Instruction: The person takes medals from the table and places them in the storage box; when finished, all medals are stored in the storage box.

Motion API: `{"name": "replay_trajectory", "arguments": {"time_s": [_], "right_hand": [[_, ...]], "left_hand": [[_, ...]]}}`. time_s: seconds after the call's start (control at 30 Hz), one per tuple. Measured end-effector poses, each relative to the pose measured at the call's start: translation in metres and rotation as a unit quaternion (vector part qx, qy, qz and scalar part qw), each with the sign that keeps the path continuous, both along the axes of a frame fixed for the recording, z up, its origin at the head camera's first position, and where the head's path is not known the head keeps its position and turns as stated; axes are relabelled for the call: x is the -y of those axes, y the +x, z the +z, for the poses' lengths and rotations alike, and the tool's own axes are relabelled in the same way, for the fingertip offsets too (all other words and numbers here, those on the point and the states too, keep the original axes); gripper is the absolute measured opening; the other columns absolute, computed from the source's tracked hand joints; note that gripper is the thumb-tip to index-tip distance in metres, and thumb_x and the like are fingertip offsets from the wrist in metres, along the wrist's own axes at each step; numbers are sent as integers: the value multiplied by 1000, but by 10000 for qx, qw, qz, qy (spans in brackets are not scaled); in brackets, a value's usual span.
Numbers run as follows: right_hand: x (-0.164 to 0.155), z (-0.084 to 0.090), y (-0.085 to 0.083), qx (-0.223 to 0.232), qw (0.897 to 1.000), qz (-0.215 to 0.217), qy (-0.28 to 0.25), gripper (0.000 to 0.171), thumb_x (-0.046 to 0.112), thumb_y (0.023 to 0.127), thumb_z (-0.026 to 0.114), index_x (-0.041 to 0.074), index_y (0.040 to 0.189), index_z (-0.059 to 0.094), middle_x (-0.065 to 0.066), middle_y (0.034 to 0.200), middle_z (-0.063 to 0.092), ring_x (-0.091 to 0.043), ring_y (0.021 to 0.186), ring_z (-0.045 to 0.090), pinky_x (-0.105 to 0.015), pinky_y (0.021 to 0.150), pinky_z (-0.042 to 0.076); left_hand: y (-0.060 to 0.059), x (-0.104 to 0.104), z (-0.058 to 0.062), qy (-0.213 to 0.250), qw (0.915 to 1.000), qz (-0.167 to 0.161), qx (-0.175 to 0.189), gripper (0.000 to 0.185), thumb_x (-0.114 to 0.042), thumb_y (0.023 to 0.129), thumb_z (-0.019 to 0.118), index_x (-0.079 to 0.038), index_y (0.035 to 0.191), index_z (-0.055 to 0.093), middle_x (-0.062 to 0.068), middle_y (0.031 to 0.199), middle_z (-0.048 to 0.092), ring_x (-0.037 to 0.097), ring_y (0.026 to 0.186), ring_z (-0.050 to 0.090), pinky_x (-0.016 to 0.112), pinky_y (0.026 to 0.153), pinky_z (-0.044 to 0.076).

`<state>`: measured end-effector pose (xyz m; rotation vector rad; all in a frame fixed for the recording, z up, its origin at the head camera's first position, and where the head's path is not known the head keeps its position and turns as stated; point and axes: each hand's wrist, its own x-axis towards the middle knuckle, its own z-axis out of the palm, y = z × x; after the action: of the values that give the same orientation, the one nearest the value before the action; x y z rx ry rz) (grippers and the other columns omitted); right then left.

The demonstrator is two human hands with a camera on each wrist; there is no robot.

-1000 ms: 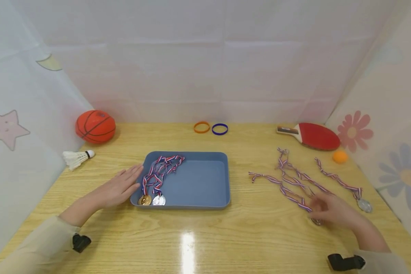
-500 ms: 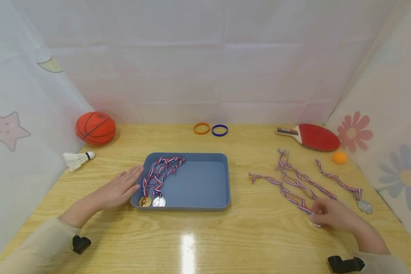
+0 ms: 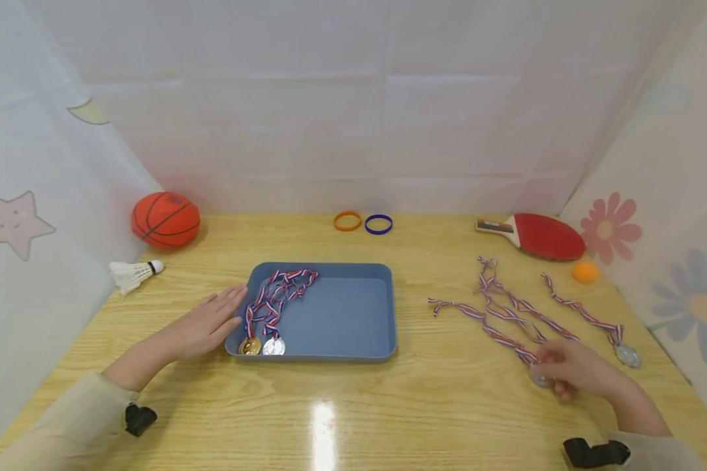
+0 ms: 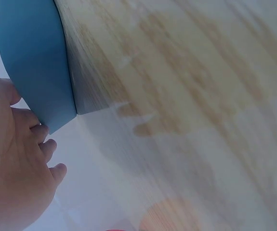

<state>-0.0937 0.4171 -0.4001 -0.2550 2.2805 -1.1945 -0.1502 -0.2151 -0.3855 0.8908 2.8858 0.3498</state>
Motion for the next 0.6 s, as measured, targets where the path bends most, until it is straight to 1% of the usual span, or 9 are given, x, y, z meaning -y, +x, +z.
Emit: {"name": "replay_trajectory", "arguments": {"time_s": [0.1, 0.23, 0.3, 0.37, 0.43, 0.5, 0.57, 0.6], "right_hand": [[1, 2, -1, 276, 9994, -184, -49, 24, 21, 95, 52, -3, 93, 55, -5, 62, 53, -12, 49, 53, -29, 44, 49], [-1, 4, -3, 445, 9982, -384, -123, 33, 25, 98, 46, -5, 97, 58, -4, 58, 53, -14, 50, 56, -33, 48, 51], [-3, 4, -5, 495, 9977, -399, -224, 36, 25, 99, 43, -8, 99, 58, -4, 60, 54, -14, 52, 56, -35, 50, 52], [-4, 4, -5, 498, 9974, -405, -320, 37, 25, 100, 41, -9, 101, 56, -4, 63, 54, -13, 52, 55, -34, 50, 52], [-5, 5, -5, 372, 9980, -389, -320, 37, 24, 100, 41, -10, 106, 54, -1, 63, 51, -11, 50, 50, -31, 46, 48], [-4, 6, -4, 218, 9985, -440, -246, 38, 23, 99, 43, -12, 112, 50, 2, 61, 47, -10, 47, 44, -30, 41, 42], [-4, 7, -5, 56, 9987, -453, -208, 36, 22, 98, 45, -12, 112, 49, 3, 61, 44, -10, 46, 38, -32, 40, 35], [-3, 8, -5, -31, 9987, -462, -215, 36, 20, 98, 46, -12, 112, 49, 4, 61, 42, -10, 46, 36, -32, 40, 34]], "left_hand": [[1, 0, 0, -24, 10000, -24, -30, 55, -25, 100, 36, 7, 143, 21, 22, 148, 19, 39, 134, 16, 54, 106, 14], [1, 0, 0, -31, 10000, -26, -7, 55, -26, 100, 35, 7, 143, 21, 21, 148, 18, 39, 134, 15, 54, 106, 13], [1, 0, 0, -32, 10000, -28, 1, 56, -27, 101, 34, 7, 143, 21, 21, 148, 18, 39, 134, 15, 54, 106, 13], [0, 1, -1, -42, 10000, -27, 6, 56, -27, 101, 34, 7, 143, 21, 21, 149, 18, 38, 135, 15, 54, 106, 13], [0, 1, -1, -55, 10000, -28, 5, 56, -27, 101, 34, 6, 143, 21, 21, 149, 18, 38, 135, 15, 53, 106, 13], [-1, 1, -1, -61, 10000, -28, 3, 56, -27, 101, 34, 7, 143, 21, 21, 149, 18, 38, 135, 15, 53, 106, 13], [-1, 1, -1, -69, 10000, -27, -1, 56, -27, 101, 35, 7, 143, 21, 20, 149, 18, 38, 135, 15, 53, 106, 13], [-1, 1, -1, -69, 10000, -31, -2, 56, -27, 101, 35, 7, 143, 21, 20, 148, 18, 38, 135, 15, 53, 106, 13]]}}
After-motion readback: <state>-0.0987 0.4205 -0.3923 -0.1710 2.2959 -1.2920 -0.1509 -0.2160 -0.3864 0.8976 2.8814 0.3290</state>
